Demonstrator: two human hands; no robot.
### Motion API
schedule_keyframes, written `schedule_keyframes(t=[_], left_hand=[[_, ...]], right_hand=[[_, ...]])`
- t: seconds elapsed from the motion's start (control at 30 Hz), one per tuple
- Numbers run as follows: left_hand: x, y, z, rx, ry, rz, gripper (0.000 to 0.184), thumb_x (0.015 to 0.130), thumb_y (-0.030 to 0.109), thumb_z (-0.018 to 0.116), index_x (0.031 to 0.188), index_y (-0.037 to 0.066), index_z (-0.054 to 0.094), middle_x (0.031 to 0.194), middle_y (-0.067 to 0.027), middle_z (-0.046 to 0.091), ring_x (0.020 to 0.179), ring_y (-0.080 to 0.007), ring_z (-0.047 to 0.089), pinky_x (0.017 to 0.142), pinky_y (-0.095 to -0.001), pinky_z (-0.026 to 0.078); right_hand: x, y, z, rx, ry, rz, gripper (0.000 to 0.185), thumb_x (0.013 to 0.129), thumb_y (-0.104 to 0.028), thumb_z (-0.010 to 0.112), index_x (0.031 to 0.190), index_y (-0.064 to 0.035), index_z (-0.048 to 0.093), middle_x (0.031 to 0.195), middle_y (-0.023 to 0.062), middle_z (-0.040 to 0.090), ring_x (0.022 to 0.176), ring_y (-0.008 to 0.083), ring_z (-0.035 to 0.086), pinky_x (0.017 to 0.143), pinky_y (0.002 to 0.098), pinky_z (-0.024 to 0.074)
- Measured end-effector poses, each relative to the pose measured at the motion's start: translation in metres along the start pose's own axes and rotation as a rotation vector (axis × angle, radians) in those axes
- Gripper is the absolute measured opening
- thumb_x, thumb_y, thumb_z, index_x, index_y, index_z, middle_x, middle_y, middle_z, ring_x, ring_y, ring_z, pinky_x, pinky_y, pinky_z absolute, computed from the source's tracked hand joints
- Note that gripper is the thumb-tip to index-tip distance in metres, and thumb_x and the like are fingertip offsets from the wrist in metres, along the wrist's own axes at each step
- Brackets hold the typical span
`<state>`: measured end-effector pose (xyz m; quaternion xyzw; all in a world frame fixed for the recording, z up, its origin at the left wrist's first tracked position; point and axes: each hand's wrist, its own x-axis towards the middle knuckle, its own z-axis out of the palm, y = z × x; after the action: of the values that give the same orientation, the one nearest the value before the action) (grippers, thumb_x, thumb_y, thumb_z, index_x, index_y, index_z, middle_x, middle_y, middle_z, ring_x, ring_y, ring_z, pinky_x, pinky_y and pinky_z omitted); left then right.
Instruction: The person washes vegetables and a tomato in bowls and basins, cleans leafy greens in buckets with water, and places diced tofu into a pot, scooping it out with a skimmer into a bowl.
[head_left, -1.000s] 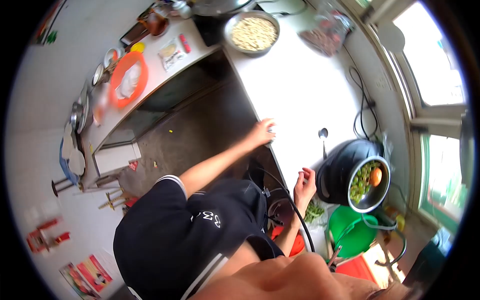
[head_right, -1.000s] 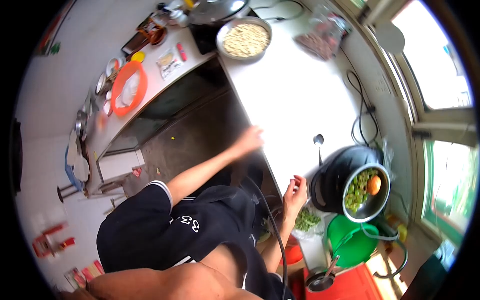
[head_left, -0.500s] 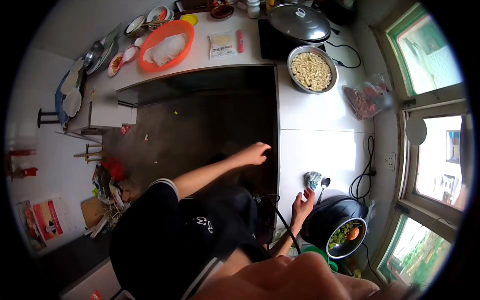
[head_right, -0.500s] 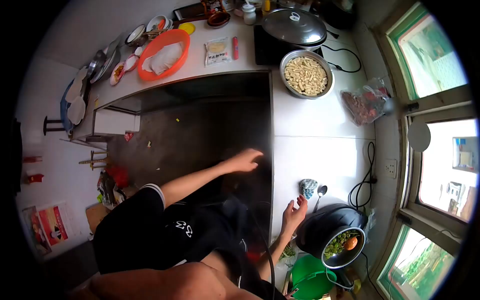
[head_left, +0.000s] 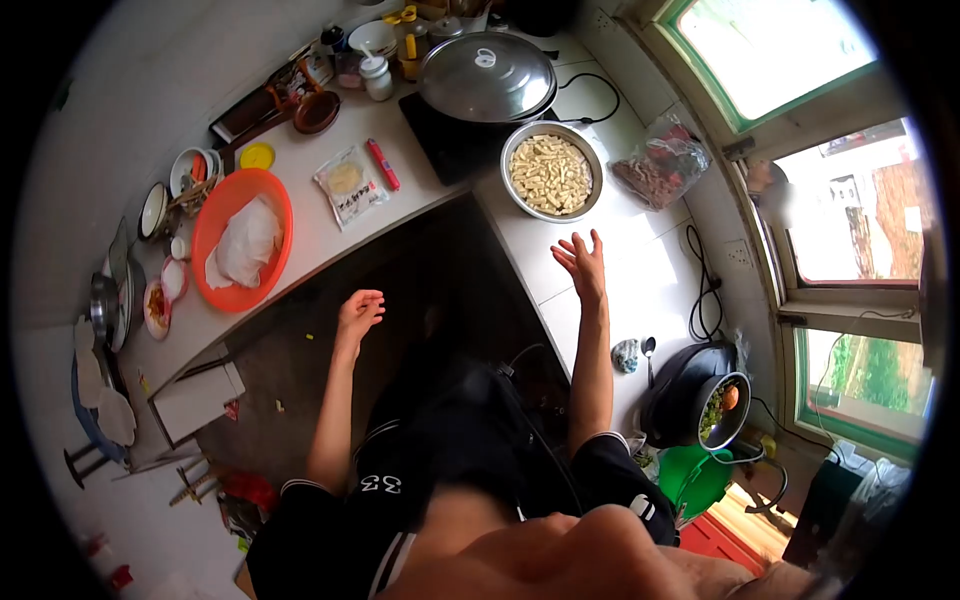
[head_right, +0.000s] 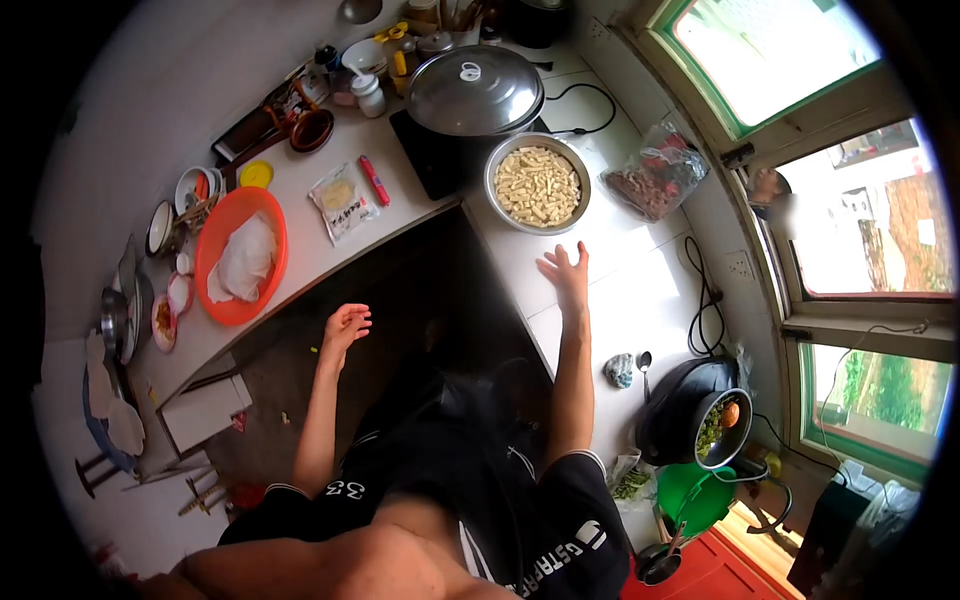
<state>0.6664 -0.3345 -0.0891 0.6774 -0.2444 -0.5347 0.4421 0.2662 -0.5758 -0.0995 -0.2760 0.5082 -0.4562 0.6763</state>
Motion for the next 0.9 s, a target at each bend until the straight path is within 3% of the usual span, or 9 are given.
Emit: schedule_keyframes(t=[0.13, 0.23, 0.3, 0.4, 0.5, 0.6, 0.73, 0.77, 0.9], left_hand=[[0.078, 0.05, 0.042, 0.011, -0.221, 0.045, 0.026, 0.097, 0.019, 0.06, 0.119, 0.005, 0.06, 0.109, -0.0088, 0.065, 0.094, -0.0144, 0.065, 0.08, -0.0277, 0.054], [0.132, 0.089, 0.099, -0.073, -0.445, 0.067, 0.041, 0.098, 0.025, 0.061, 0.132, 0.005, 0.05, 0.116, -0.0117, 0.062, 0.1, -0.0168, 0.063, 0.086, -0.0304, 0.053], [0.166, 0.112, 0.138, -0.12, -0.543, 0.04, 0.065, 0.093, 0.032, 0.067, 0.146, 0.011, 0.036, 0.118, -0.012, 0.061, 0.102, -0.0181, 0.063, 0.089, -0.0336, 0.053], [0.212, 0.135, 0.19, -0.048, -0.555, 0.001, 0.077, 0.089, 0.035, 0.072, 0.15, 0.014, 0.029, 0.12, -0.0101, 0.059, 0.102, -0.0177, 0.063, 0.085, -0.0334, 0.054], [0.236, 0.15, 0.224, -0.049, -0.581, -0.024, 0.082, 0.088, 0.034, 0.073, 0.151, 0.015, 0.025, 0.124, -0.0079, 0.058, 0.101, -0.0163, 0.062, 0.078, -0.0326, 0.055], [0.25, 0.146, 0.236, 0.016, -0.556, -0.097, 0.079, 0.089, 0.031, 0.072, 0.151, 0.015, 0.025, 0.127, -0.0064, 0.057, 0.103, -0.0148, 0.062, 0.073, -0.0321, 0.056], [0.251, 0.135, 0.245, -0.172, -0.62, 0.014, 0.073, 0.091, 0.018, 0.067, 0.15, 0.012, 0.025, 0.138, -0.0099, 0.051, 0.118, -0.0206, 0.057, 0.089, -0.0381, 0.055], [0.253, 0.132, 0.243, -0.153, -0.599, -0.035, 0.073, 0.091, 0.014, 0.067, 0.151, 0.01, 0.024, 0.141, -0.0113, 0.047, 0.123, -0.023, 0.053, 0.098, -0.0408, 0.051], [0.242, 0.128, 0.243, -0.22, -0.571, -0.045, 0.075, 0.091, 0.013, 0.067, 0.151, 0.009, 0.023, 0.142, -0.0117, 0.047, 0.126, -0.0226, 0.051, 0.101, -0.0406, 0.049]], right_hand=[[0.031, 0.0, 0.005, 0.019, 0.022, 0.035, 0.092, 0.094, -0.02, 0.065, 0.152, -0.009, -0.006, 0.127, 0.0383, 0.047, 0.098, 0.0385, 0.066, 0.084, 0.042, 0.0572], [0.027, -0.013, 0.015, 0.102, 0.058, 0.07, 0.077, 0.089, -0.015, 0.069, 0.15, -0.0082, 0.023, 0.125, 0.0301, 0.056, 0.101, 0.036, 0.065, 0.092, 0.0449, 0.0532], [0.056, 0.015, -0.013, -0.111, -0.161, -0.112, 0.086, 0.092, -0.008, 0.064, 0.153, -0.0189, 0.005, 0.123, 0.03, 0.055, 0.102, 0.0387, 0.065, 0.089, 0.0469, 0.0558], [0.078, 0.023, -0.024, -0.231, -0.252, -0.172, 0.082, 0.091, -0.005, 0.062, 0.151, -0.0196, 0.008, 0.124, 0.0251, 0.055, 0.1, 0.0347, 0.066, 0.084, 0.0445, 0.0586], [0.062, -0.02, 0.015, -0.065, -0.134, 0.063, 0.077, 0.09, -0.008, 0.064, 0.148, -0.0156, 0.015, 0.128, 0.0172, 0.055, 0.098, 0.0279, 0.067, 0.079, 0.0423, 0.0604], [0.06, -0.033, 0.027, -0.04, -0.143, 0.113, 0.074, 0.09, -0.007, 0.062, 0.149, -0.0123, 0.016, 0.131, 0.0172, 0.053, 0.099, 0.0274, 0.066, 0.075, 0.0401, 0.0618], [0.063, -0.036, 0.03, -0.025, -0.1, 0.122, 0.074, 0.089, -0.003, 0.058, 0.15, -0.0111, 0.016, 0.132, 0.0171, 0.051, 0.1, 0.0278, 0.065, 0.073, 0.0396, 0.0622], [0.064, -0.033, 0.028, -0.019, -0.078, 0.112, 0.075, 0.088, -0.002, 0.057, 0.15, -0.0108, 0.016, 0.133, 0.0169, 0.051, 0.101, 0.0278, 0.065, 0.073, 0.0396, 0.0622], [0.068, -0.014, 0.014, -0.089, -0.03, 0.029, 0.074, 0.087, -0.001, 0.056, 0.149, -0.0093, 0.017, 0.131, 0.0153, 0.051, 0.103, 0.025, 0.063, 0.076, 0.039, 0.0615]])
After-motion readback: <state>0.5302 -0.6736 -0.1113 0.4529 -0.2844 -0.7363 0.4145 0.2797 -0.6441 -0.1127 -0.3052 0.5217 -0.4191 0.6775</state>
